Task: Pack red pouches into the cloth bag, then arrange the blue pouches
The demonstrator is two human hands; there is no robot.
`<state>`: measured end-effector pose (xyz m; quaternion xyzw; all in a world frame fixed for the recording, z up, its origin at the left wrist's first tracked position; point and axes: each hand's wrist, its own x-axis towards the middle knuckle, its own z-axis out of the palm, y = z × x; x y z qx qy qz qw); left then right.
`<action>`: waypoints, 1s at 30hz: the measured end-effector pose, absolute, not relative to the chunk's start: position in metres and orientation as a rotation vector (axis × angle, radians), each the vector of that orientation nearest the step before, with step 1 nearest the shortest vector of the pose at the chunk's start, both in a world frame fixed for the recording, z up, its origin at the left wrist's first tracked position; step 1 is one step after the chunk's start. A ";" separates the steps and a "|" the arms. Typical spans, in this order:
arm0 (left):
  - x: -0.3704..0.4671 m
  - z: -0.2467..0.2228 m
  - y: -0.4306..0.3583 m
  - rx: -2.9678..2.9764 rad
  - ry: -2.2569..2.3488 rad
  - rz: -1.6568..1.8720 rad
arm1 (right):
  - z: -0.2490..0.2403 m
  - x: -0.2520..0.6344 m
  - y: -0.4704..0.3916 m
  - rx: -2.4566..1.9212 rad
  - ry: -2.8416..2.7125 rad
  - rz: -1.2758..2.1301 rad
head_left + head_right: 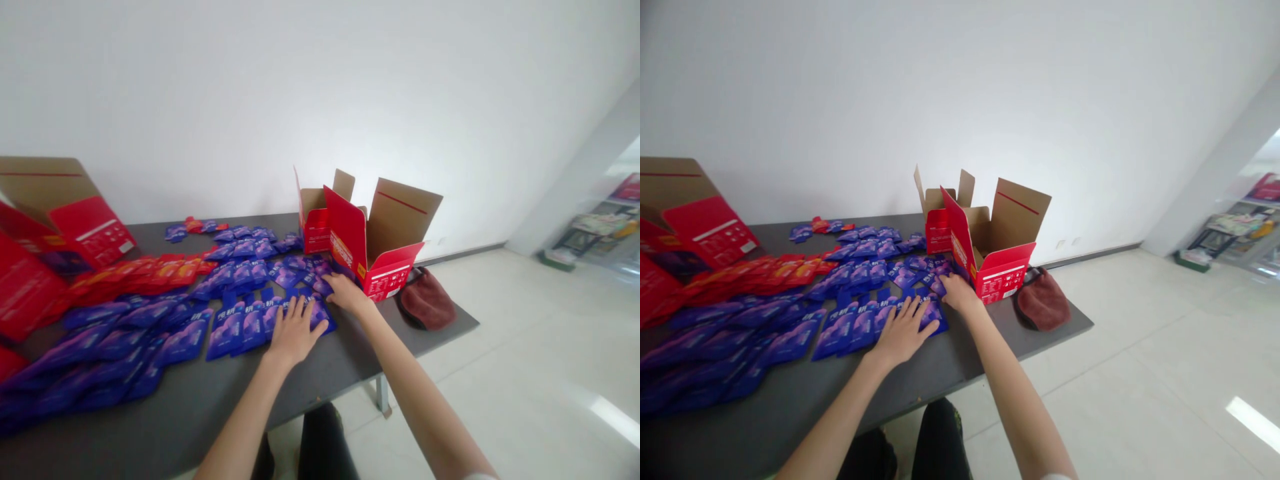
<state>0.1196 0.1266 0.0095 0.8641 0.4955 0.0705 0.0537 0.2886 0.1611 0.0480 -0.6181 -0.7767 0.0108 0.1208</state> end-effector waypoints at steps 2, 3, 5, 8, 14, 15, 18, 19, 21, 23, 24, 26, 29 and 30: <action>0.116 0.008 0.127 2.617 1.506 0.209 | 0.042 0.290 0.170 -1.812 -2.335 0.029; 0.113 0.007 0.127 2.614 1.503 0.207 | 0.039 0.289 0.171 -1.808 -2.367 0.013; 0.110 0.007 0.127 2.607 1.503 0.206 | 0.035 0.287 0.167 -1.803 -2.417 -0.049; 0.109 0.007 0.127 2.590 1.511 0.210 | 0.032 0.283 0.152 -1.802 -2.474 -0.196; 0.111 0.007 0.127 2.582 1.513 0.229 | 0.042 0.273 0.127 -1.716 -2.577 -0.445; 0.110 0.008 0.127 2.582 1.514 0.231 | 0.047 0.271 0.122 -1.700 -2.577 -0.478; 0.108 0.009 0.127 2.574 1.528 0.236 | 0.066 0.268 0.097 -1.644 -2.547 -0.580; 0.107 0.009 0.127 2.570 1.535 0.237 | 0.070 0.268 0.086 -1.618 -2.508 -0.640; 0.105 0.008 0.127 2.563 1.539 0.241 | 0.074 0.272 0.063 -1.557 -2.391 -0.785; 0.103 0.007 0.127 2.561 1.533 0.242 | 0.066 0.277 0.045 -1.496 -2.300 -0.915; 0.103 0.007 0.127 2.559 1.529 0.240 | 0.059 0.279 0.039 -1.476 -2.297 -0.953; 0.102 0.006 0.127 2.554 1.525 0.234 | 0.040 0.282 0.035 -1.459 -2.349 -0.993; 0.101 0.006 0.128 2.555 1.516 0.226 | 0.014 0.280 0.044 -1.517 -2.427 -0.974; 0.101 0.006 0.128 2.560 1.509 0.226 | 0.009 0.278 0.049 -1.539 -2.448 -0.941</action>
